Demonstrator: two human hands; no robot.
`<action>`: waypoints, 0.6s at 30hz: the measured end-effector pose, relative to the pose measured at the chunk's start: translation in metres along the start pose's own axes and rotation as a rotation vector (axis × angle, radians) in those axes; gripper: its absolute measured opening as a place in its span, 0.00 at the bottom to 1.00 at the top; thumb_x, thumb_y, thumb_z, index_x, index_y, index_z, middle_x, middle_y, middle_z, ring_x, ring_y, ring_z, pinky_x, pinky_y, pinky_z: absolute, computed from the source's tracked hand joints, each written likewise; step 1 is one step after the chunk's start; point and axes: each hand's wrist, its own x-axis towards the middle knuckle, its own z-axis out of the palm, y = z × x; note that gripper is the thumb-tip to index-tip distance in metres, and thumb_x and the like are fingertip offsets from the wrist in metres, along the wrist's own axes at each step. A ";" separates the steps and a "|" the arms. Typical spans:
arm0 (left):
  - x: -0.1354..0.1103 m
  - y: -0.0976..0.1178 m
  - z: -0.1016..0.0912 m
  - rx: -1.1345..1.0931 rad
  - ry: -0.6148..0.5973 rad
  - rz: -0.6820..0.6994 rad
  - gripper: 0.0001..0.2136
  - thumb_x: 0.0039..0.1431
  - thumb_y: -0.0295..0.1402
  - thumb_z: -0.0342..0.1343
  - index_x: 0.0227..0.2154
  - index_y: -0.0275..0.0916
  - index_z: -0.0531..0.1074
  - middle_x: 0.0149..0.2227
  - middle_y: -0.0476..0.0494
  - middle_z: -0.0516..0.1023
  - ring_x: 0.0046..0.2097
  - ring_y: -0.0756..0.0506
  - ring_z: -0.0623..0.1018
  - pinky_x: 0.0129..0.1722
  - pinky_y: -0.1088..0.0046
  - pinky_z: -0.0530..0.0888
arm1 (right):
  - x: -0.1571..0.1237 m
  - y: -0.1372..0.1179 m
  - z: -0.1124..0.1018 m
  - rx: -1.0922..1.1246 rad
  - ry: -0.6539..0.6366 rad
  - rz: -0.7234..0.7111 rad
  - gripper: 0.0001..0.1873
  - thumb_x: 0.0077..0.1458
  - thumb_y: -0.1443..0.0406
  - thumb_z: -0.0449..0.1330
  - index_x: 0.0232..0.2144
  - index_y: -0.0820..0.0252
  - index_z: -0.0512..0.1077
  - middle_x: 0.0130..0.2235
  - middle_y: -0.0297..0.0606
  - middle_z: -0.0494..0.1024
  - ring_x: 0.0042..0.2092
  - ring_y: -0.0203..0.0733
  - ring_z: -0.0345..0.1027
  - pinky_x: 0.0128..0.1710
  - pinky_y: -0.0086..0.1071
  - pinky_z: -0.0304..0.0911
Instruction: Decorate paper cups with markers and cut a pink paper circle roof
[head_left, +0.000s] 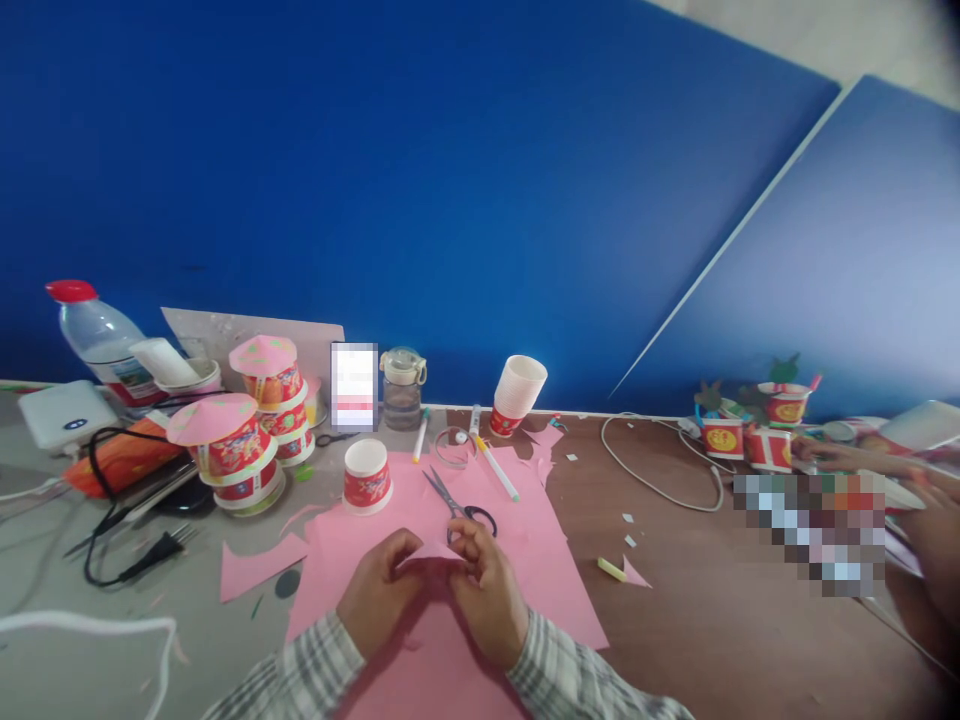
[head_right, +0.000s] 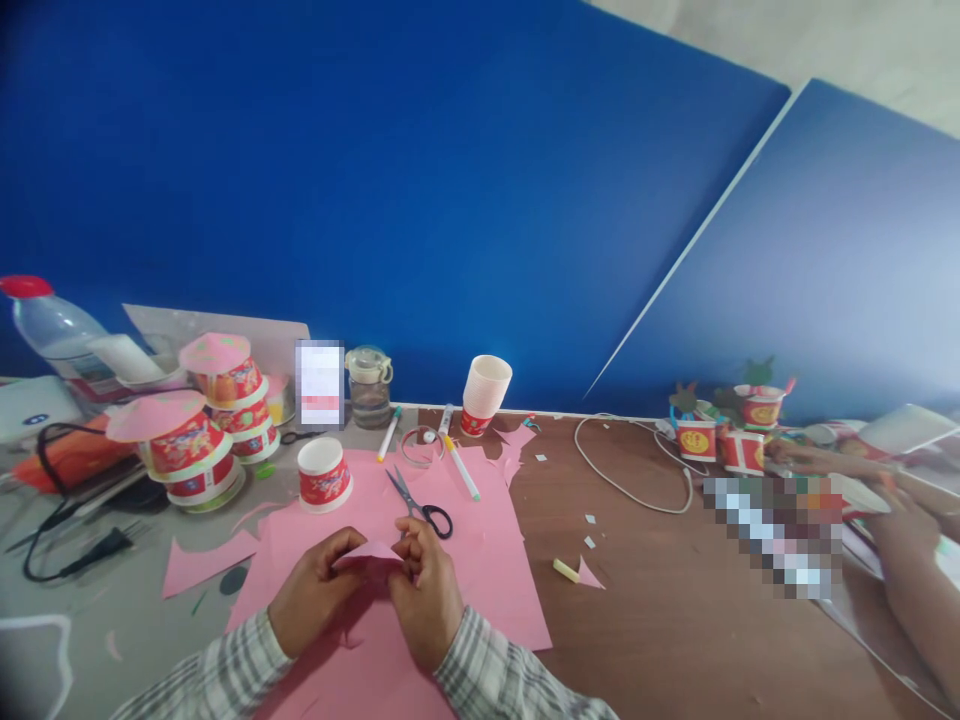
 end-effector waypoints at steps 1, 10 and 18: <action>0.000 0.001 0.000 0.007 -0.012 0.017 0.02 0.34 0.30 0.57 0.15 0.41 0.70 0.14 0.56 0.67 0.17 0.48 0.66 0.08 0.79 0.62 | 0.001 -0.002 0.000 0.050 -0.007 0.039 0.21 0.32 0.75 0.58 0.34 0.58 0.70 0.19 0.24 0.70 0.18 0.31 0.62 0.16 0.19 0.59; 0.004 -0.006 -0.003 -0.112 -0.127 -0.029 0.14 0.34 0.43 0.58 0.24 0.39 0.70 0.15 0.53 0.69 0.13 0.51 0.64 0.09 0.78 0.61 | 0.011 -0.007 -0.006 0.322 -0.140 0.207 0.16 0.34 0.64 0.66 0.25 0.57 0.62 0.10 0.17 0.64 0.07 0.26 0.48 0.04 0.17 0.47; -0.001 -0.006 -0.001 0.028 -0.079 0.134 0.07 0.39 0.36 0.58 0.23 0.41 0.69 0.12 0.60 0.63 0.16 0.51 0.64 0.15 0.77 0.63 | 0.008 -0.007 -0.003 0.352 -0.164 0.231 0.16 0.34 0.63 0.65 0.25 0.57 0.62 0.11 0.20 0.67 0.07 0.25 0.48 0.03 0.17 0.47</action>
